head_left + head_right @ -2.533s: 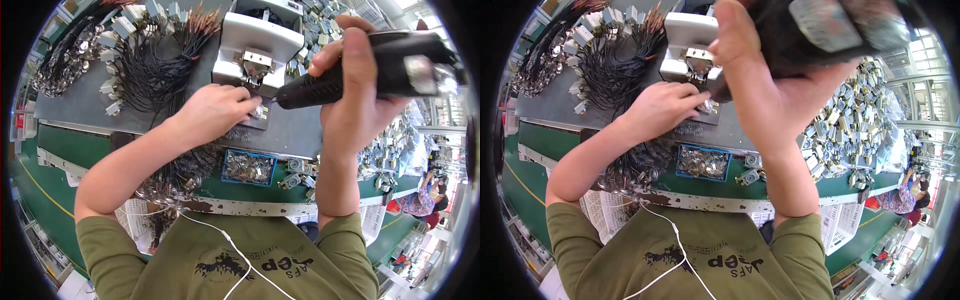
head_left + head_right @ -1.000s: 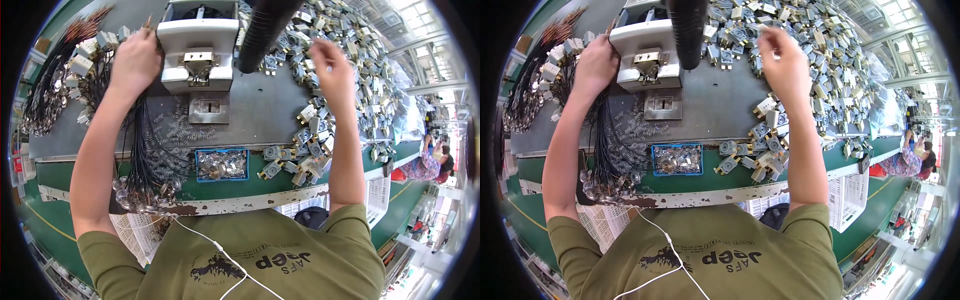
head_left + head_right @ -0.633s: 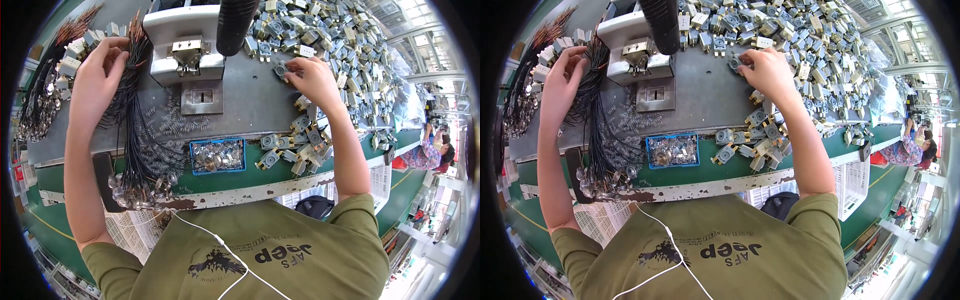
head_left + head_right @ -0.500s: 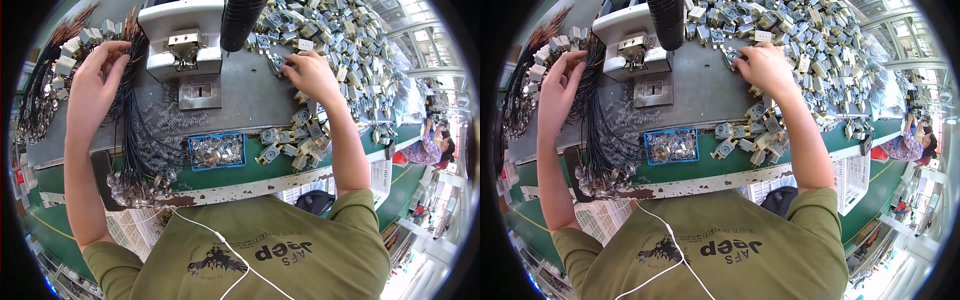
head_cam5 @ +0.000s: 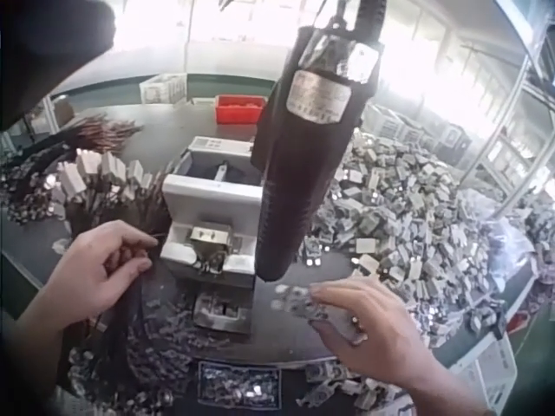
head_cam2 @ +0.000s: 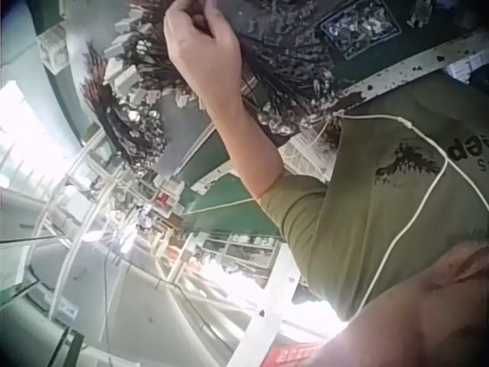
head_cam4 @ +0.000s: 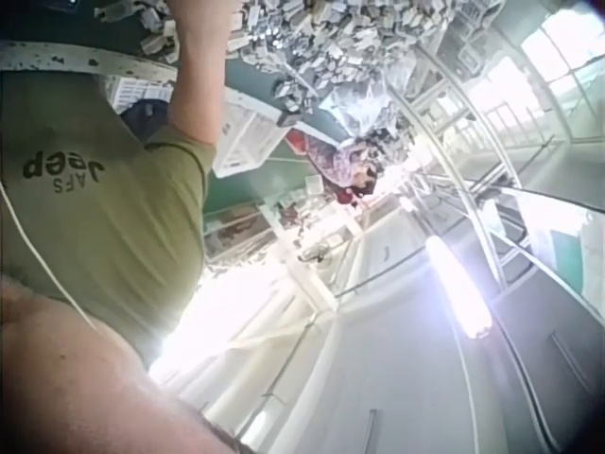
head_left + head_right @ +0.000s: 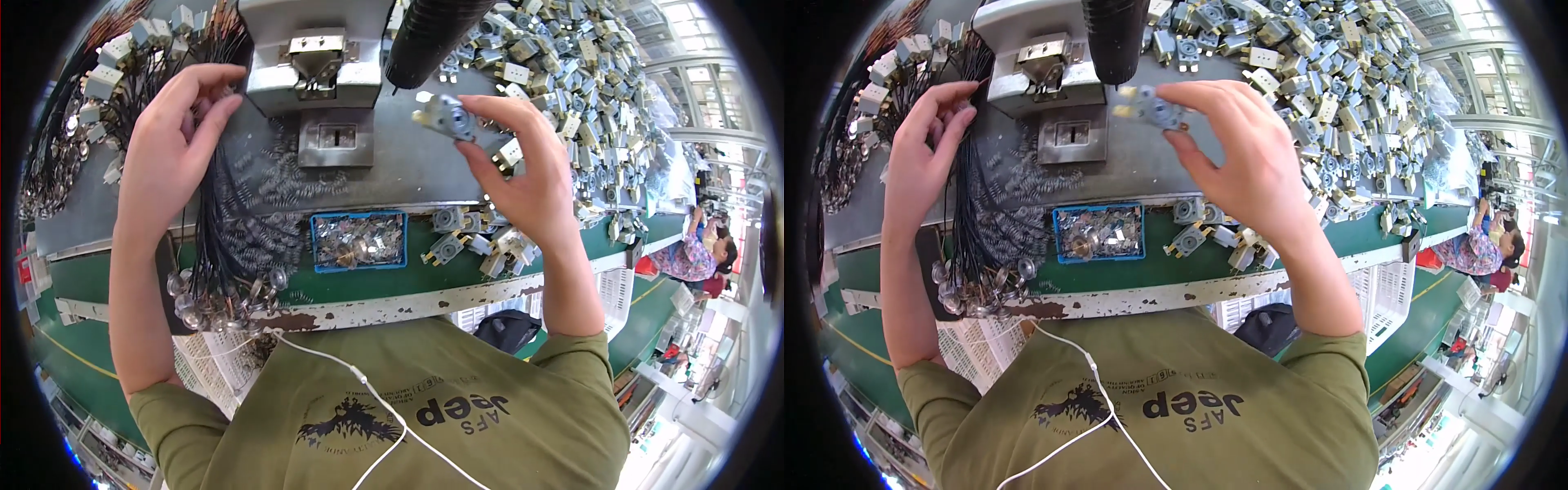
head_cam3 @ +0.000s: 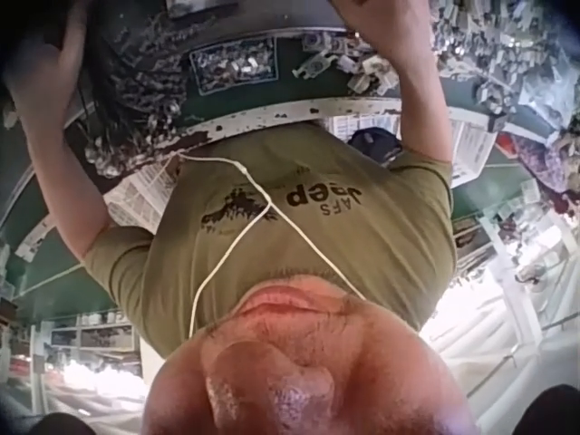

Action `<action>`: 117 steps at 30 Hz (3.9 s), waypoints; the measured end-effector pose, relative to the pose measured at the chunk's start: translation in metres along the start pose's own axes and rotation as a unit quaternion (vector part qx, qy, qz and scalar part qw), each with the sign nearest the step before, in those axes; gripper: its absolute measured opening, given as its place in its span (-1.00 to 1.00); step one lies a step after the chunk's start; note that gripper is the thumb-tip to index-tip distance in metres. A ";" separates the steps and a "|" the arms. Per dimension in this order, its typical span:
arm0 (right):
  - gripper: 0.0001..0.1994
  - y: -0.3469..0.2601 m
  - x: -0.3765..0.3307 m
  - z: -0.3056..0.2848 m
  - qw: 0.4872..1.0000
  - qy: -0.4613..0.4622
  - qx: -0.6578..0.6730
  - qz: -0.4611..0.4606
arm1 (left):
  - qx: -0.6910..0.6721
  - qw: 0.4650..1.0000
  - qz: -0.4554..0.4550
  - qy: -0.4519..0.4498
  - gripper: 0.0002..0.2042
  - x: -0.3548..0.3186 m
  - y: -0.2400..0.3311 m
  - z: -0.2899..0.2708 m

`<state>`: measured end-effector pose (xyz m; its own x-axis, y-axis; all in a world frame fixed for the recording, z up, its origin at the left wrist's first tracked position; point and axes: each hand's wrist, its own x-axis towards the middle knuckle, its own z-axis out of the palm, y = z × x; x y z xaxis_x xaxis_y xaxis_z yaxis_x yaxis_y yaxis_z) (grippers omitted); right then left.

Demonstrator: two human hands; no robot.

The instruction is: Assembling and securing electrical components using hand tools and a stationary machine at a factory workstation.

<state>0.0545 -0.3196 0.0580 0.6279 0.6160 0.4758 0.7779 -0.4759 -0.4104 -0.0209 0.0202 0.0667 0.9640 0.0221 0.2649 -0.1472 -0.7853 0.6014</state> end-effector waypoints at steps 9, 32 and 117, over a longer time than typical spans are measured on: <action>-0.71 -0.008 0.010 0.074 0.994 -0.083 0.008 -0.068 | 0.007 1.000 0.018 0.013 -0.80 -0.008 -0.010 -0.011; -0.69 -0.102 -0.008 0.077 0.952 -0.270 0.058 -0.131 | -0.153 0.980 -0.099 0.075 -0.80 -0.010 0.012 -0.026; -0.62 -0.047 -0.019 0.016 0.905 -0.111 0.328 0.246 | 0.009 0.976 0.201 -0.084 -0.84 -0.033 0.050 0.038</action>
<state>0.0059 -0.2986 0.0560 0.8170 0.5760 -0.0278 0.1765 -0.2956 -0.9388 -0.0518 -0.0433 0.0587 0.8520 -0.3911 0.3481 -0.5188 -0.7202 0.4605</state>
